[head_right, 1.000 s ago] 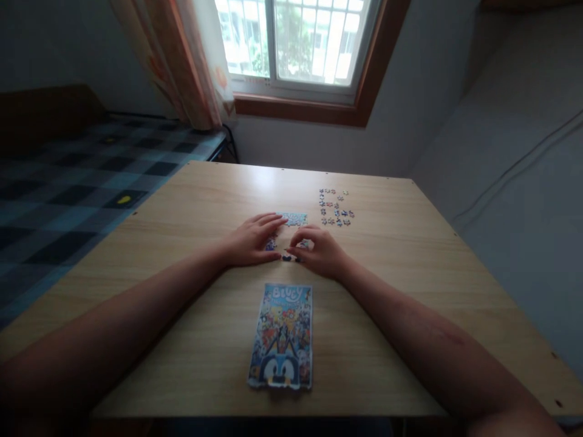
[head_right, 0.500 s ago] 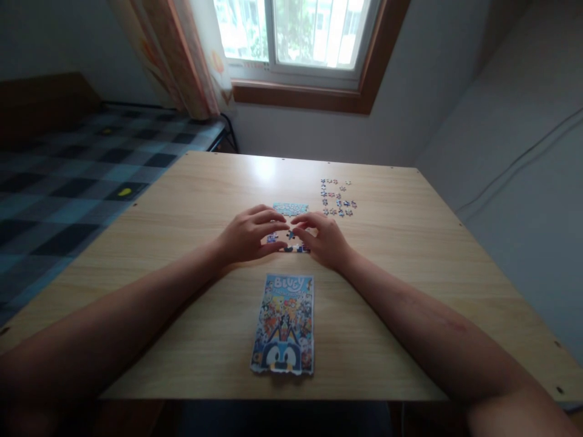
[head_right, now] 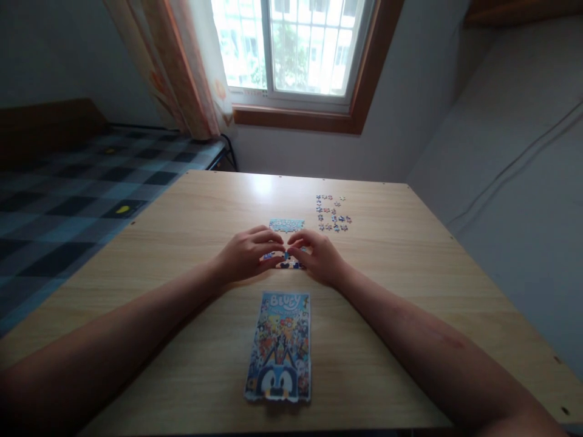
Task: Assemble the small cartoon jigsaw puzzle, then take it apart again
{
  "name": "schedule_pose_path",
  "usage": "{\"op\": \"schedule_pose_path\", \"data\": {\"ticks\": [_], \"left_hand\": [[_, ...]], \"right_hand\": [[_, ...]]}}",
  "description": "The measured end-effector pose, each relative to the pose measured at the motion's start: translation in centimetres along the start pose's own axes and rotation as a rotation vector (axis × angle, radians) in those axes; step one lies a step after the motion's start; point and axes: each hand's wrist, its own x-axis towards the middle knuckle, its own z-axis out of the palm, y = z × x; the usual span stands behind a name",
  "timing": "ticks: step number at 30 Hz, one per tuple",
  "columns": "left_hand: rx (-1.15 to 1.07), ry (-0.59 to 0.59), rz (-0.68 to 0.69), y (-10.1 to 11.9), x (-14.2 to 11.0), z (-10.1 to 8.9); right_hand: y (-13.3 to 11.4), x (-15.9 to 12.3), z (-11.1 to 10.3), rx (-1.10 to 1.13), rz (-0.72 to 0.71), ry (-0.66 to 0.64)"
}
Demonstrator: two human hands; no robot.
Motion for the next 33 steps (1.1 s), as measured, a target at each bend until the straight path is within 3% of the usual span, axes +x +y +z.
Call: {"op": "schedule_pose_path", "data": {"ticks": [8,16,21,28,33], "left_hand": [[-0.012,-0.041,0.003,0.0,-0.1,0.0],[-0.040,-0.014,-0.041,-0.4,-0.2,0.0],[-0.059,0.015,-0.057,-0.6,-0.2,-0.2],[-0.096,0.005,-0.068,-0.6,-0.2,-0.1],[-0.121,-0.068,-0.106,-0.6,-0.3,-0.2]], "right_hand": [[0.6,0.0,0.0,0.022,0.021,-0.026],[-0.8,0.2,-0.5,-0.221,-0.221,0.070],[-1.2,0.3,-0.5,-0.262,-0.337,0.055],[-1.1,0.4,-0.3,-0.309,-0.371,0.000],[-0.9,0.4,-0.5,-0.334,-0.373,-0.019]]}}
